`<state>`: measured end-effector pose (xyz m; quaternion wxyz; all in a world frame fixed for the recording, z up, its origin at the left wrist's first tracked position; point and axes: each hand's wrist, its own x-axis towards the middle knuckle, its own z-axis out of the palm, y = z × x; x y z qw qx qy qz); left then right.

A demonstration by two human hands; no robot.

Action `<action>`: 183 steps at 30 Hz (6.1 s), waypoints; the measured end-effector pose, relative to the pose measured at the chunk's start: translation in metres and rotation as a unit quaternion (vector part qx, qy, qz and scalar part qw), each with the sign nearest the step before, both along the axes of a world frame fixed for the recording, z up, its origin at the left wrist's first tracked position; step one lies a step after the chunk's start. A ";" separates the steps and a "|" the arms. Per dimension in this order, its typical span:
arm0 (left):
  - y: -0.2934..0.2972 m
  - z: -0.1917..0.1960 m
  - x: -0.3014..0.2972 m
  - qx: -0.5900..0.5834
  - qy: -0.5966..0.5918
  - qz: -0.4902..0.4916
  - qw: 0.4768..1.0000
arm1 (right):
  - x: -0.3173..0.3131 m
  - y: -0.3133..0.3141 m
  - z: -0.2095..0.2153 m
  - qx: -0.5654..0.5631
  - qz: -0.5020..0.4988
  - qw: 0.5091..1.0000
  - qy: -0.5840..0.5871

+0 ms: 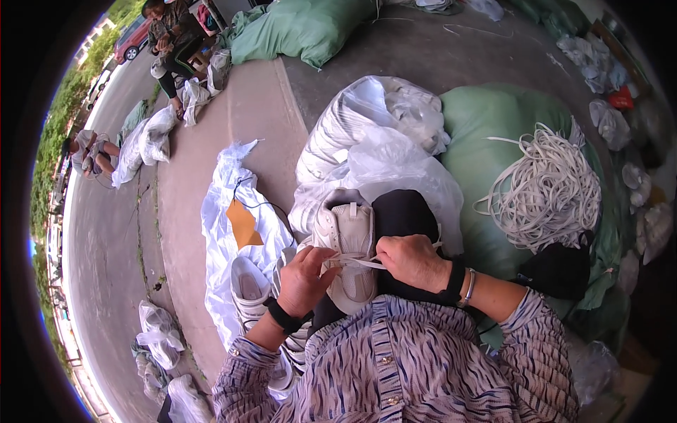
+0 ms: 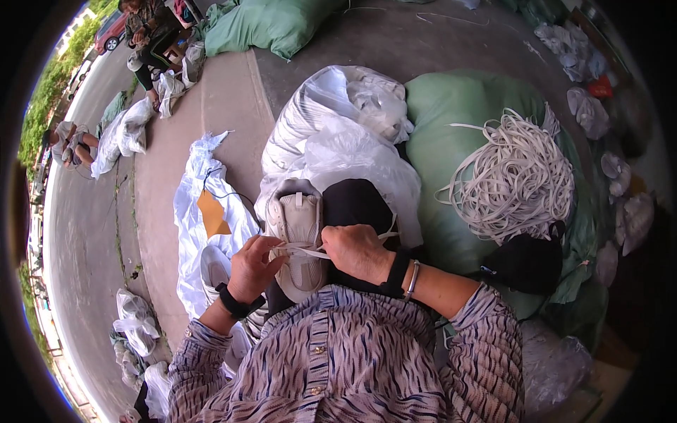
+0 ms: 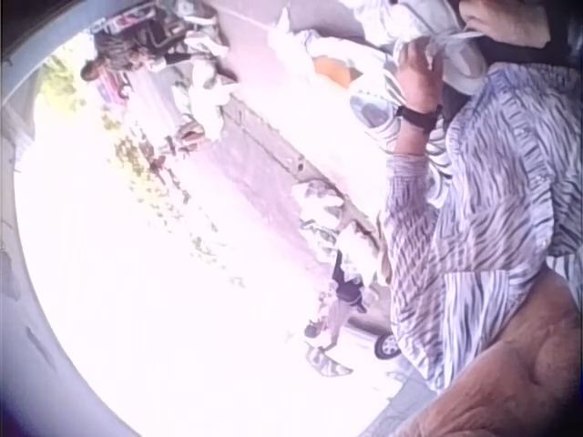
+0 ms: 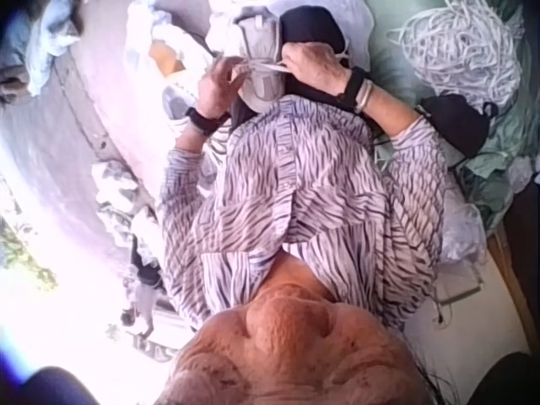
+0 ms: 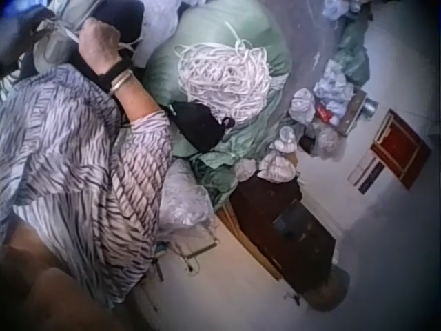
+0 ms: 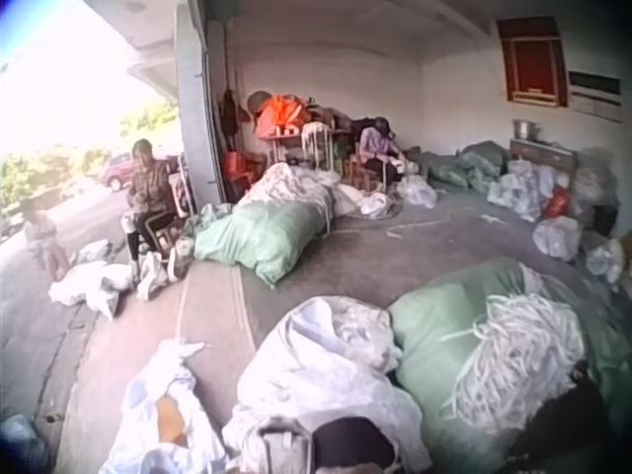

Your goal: Lacing a pair of white sneakers while sitting in a factory workspace.

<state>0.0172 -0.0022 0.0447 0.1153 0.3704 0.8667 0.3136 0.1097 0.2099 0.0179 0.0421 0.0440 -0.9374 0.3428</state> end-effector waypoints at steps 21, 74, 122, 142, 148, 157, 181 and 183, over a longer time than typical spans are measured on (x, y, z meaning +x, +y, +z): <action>-0.007 0.001 -0.027 0.232 -0.646 0.131 0.715 | -0.004 -0.002 0.001 0.053 -0.035 0.998 0.028; 0.027 0.031 -0.061 -0.188 0.256 -0.387 0.866 | -0.051 -0.002 0.031 0.216 0.293 0.919 0.154; 0.024 0.035 -0.045 0.186 -0.418 -0.057 0.887 | -0.010 0.049 0.092 -0.613 -0.050 0.785 -0.067; -0.019 0.018 -0.018 0.172 -0.043 -0.033 0.984 | -0.001 0.077 0.028 -0.406 -0.158 0.888 -0.146; 0.006 -0.013 -0.007 0.056 0.013 0.011 0.998 | -0.019 0.016 0.032 -0.190 -0.007 0.972 -0.140; -0.001 -0.043 -0.016 0.209 -0.323 0.028 0.923 | -0.005 0.094 -0.004 -0.426 -0.234 0.856 -0.174; -0.006 -0.025 -0.013 0.048 0.058 0.059 0.995 | 0.002 0.012 0.025 -0.228 -0.029 0.971 -0.063; -0.006 -0.026 -0.017 0.110 0.038 0.050 0.992 | 0.004 0.013 0.019 -0.155 0.018 0.987 -0.046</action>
